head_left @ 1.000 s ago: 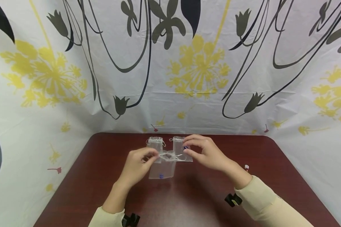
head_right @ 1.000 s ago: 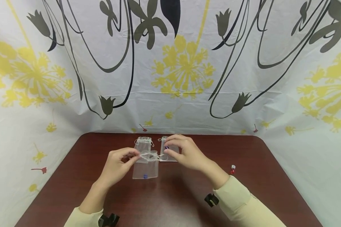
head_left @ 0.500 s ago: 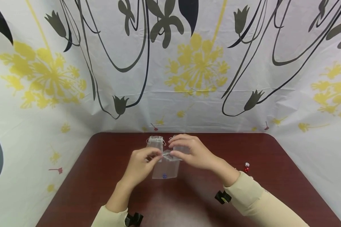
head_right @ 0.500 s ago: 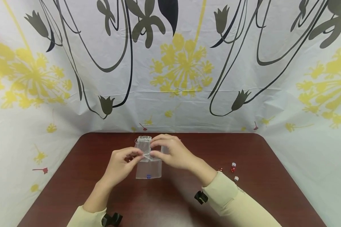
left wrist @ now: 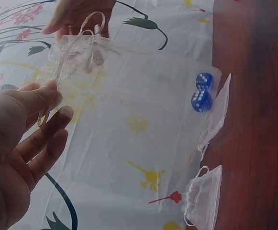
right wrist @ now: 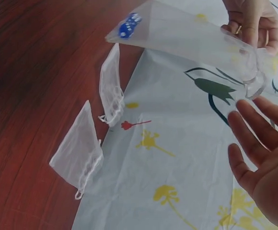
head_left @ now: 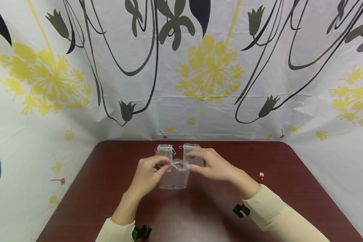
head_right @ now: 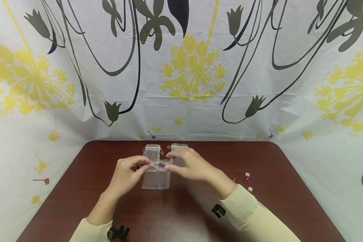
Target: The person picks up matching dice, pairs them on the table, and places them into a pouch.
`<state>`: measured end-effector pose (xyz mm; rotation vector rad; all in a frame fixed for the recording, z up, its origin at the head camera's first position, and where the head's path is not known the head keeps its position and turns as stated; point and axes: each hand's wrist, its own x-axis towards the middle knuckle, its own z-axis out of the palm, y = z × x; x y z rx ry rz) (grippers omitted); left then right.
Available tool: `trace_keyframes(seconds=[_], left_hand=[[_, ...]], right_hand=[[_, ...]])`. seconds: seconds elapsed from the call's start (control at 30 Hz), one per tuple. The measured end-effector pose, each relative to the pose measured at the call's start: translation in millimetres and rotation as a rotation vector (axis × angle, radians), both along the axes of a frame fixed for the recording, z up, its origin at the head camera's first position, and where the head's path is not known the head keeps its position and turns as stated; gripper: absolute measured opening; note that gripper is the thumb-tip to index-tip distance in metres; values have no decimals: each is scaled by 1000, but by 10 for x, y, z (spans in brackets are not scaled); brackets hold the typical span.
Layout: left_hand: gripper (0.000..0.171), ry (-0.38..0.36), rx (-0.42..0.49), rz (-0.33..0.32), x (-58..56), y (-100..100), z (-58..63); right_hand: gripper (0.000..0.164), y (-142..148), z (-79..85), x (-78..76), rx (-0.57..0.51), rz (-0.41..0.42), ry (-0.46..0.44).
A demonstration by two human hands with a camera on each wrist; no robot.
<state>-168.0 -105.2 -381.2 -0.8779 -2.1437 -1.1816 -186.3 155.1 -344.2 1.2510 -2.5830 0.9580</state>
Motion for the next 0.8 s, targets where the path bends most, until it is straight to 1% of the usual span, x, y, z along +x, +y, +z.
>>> trace_keyframes(seconds=[0.1, 0.13, 0.2, 0.27, 0.43, 0.53, 0.67, 0.73, 0.8], left_hand=[[16, -5, 14, -4, -5, -2, 4], [16, -6, 17, -6, -7, -3, 3], [16, -5, 17, -8, -11, -4, 4], [15, -7, 21, -11, -18, -5, 5], [15, 8, 42, -13, -38, -22, 17], [22, 74, 27, 6, -58, -49, 27], [32, 197, -37, 39, -91, -113, 20], [31, 241, -77, 49, -105, -153, 8], [26, 267, -122, 56, -116, -195, -7]], right_hand=[[42, 6, -31, -12, 94, 2, -25], [40, 3, -42, -19, 122, 8, -20], [30, -3, -48, -26, 170, 17, -1], [23, -9, -50, -35, 183, 35, 16], [22, -13, -36, -50, 144, 53, 44], [20, 7, -28, -60, 113, 59, 54], [20, 48, -27, -79, 80, 76, 57], [21, 72, -29, -89, 63, 84, 53], [23, 95, -31, -101, 46, 87, 48]])
